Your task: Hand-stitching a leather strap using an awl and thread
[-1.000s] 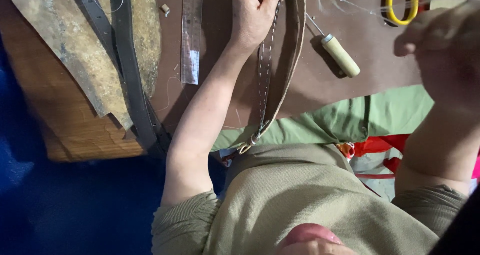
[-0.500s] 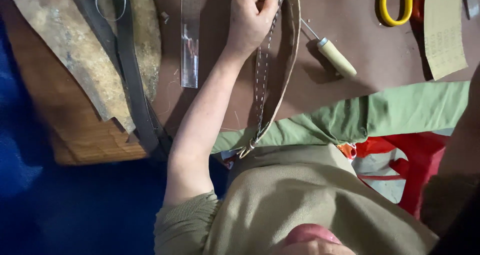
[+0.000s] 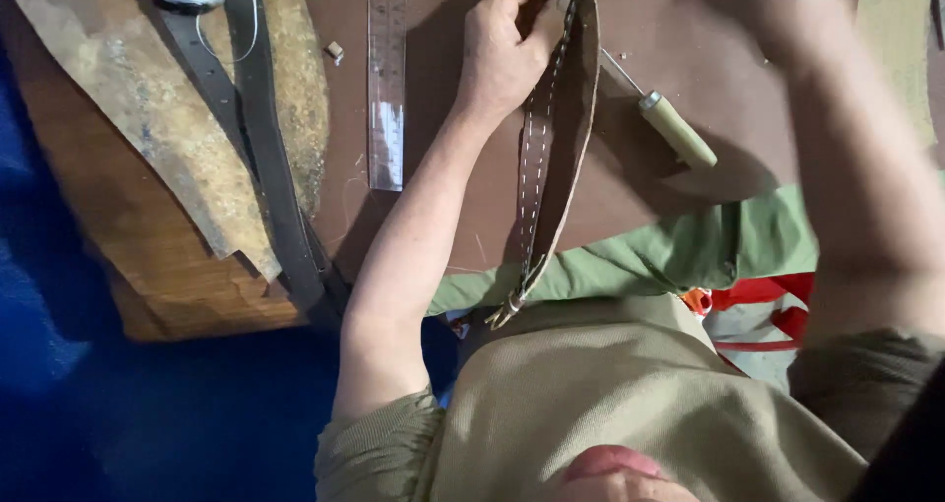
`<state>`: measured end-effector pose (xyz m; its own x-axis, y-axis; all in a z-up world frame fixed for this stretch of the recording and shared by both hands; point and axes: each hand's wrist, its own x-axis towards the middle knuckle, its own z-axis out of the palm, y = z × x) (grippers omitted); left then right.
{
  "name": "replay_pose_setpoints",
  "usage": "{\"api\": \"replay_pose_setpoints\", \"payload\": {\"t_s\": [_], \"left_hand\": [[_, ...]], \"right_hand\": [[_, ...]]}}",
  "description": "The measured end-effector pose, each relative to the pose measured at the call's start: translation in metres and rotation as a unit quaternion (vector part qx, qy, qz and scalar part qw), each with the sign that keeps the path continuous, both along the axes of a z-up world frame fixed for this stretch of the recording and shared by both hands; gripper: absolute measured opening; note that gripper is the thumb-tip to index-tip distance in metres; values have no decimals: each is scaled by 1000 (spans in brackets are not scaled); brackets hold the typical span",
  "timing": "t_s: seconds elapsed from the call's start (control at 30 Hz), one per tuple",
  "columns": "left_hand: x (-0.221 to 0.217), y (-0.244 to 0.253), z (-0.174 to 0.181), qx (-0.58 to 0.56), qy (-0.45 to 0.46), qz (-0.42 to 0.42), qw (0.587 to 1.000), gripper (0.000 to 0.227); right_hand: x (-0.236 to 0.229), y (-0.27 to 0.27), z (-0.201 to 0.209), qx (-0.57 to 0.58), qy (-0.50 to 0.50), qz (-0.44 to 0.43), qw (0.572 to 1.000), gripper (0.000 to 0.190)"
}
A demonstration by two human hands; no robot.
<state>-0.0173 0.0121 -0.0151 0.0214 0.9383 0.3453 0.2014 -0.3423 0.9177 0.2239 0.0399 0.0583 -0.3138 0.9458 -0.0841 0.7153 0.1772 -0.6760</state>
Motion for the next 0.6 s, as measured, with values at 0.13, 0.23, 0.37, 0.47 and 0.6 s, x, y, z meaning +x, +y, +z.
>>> {"api": "replay_pose_setpoints", "payload": {"t_s": [0.13, 0.23, 0.37, 0.47, 0.6], "left_hand": [[3, 1, -6, 8, -2, 10, 1000, 12], [3, -3, -2, -9, -20, 9, 1000, 10], [6, -6, -4, -53, -63, -3, 997, 16], [11, -9, -3, -91, -104, -22, 990, 17], [15, -15, 5, -104, -114, -32, 988, 19]], "right_hand": [[-39, -57, 23, -6, 13, -16, 1000, 25], [-46, -82, 21, -19, 64, -29, 997, 34], [-54, -87, 20, -93, 131, -41, 986, 24], [-60, -96, 16, -120, 187, -56, 973, 23], [-66, -106, 22, -161, 180, -81, 967, 22]]}}
